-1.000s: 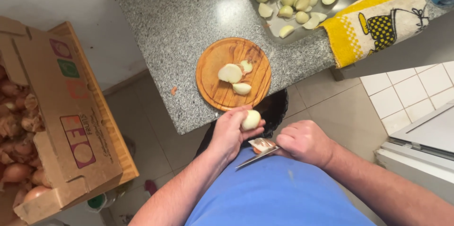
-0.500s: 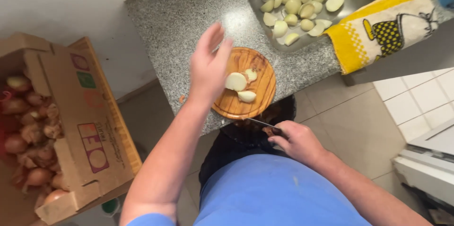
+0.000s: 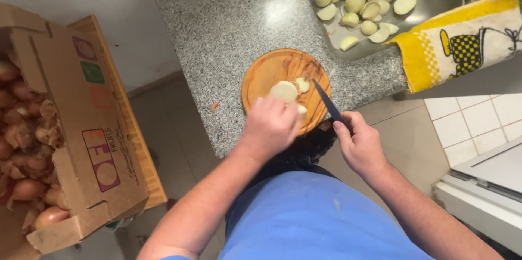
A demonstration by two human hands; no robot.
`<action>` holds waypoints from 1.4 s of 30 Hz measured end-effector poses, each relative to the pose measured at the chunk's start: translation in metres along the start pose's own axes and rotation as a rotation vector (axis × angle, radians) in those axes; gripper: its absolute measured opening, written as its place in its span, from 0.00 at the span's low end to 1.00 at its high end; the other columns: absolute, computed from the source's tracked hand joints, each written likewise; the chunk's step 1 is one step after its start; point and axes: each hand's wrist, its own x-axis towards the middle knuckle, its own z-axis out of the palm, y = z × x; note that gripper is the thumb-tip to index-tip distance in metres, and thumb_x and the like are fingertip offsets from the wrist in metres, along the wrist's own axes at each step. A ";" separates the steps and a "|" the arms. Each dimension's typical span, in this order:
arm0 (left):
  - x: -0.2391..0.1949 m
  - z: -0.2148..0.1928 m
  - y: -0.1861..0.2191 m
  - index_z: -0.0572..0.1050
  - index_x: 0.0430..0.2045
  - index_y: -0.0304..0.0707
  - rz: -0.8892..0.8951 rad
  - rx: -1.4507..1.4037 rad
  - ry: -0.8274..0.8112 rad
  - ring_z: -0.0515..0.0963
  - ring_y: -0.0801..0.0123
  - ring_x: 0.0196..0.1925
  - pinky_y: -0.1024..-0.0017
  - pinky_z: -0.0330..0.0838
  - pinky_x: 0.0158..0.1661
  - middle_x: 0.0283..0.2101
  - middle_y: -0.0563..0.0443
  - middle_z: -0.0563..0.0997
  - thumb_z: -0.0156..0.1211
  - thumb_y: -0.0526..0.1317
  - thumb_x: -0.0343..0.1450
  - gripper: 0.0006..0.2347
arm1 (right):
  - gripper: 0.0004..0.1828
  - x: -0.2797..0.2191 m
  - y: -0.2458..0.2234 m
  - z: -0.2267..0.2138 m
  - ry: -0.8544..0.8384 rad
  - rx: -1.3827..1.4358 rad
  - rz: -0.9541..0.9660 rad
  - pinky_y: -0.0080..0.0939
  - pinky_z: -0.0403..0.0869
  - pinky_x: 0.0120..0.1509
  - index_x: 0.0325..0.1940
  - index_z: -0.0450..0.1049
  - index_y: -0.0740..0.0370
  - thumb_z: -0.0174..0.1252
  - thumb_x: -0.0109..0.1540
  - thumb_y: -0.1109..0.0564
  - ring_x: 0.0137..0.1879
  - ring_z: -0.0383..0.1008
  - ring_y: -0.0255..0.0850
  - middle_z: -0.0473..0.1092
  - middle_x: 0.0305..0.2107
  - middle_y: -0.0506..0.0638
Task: The person peels and cuts onions on a wooden cutting board using a knife. They repeatedly take onions from a cardboard box, peel the outer layers, and place the peeled pieces into a sink.
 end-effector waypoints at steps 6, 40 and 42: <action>-0.020 0.027 0.022 0.76 0.29 0.34 -0.108 0.166 -0.015 0.70 0.59 0.22 0.63 0.64 0.27 0.23 0.48 0.67 0.55 0.50 0.73 0.15 | 0.08 0.019 -0.010 -0.001 -0.036 -0.187 -0.104 0.54 0.78 0.42 0.44 0.79 0.41 0.54 0.70 0.46 0.40 0.80 0.54 0.78 0.26 0.50; -0.029 -0.040 0.078 0.74 0.34 0.23 -1.215 -1.763 0.258 0.87 0.48 0.39 0.62 0.87 0.39 0.39 0.29 0.85 0.71 0.17 0.57 0.16 | 0.19 -0.004 -0.090 -0.026 0.127 0.176 -0.782 0.41 0.74 0.31 0.27 0.75 0.52 0.64 0.61 0.37 0.24 0.73 0.46 0.66 0.13 0.45; -0.031 -0.039 0.081 0.74 0.32 0.23 -1.212 -1.763 0.259 0.87 0.48 0.39 0.62 0.88 0.38 0.40 0.28 0.85 0.72 0.17 0.56 0.16 | 0.19 -0.006 -0.088 -0.026 0.088 0.217 -0.785 0.41 0.74 0.29 0.25 0.75 0.52 0.63 0.62 0.39 0.22 0.73 0.46 0.67 0.12 0.44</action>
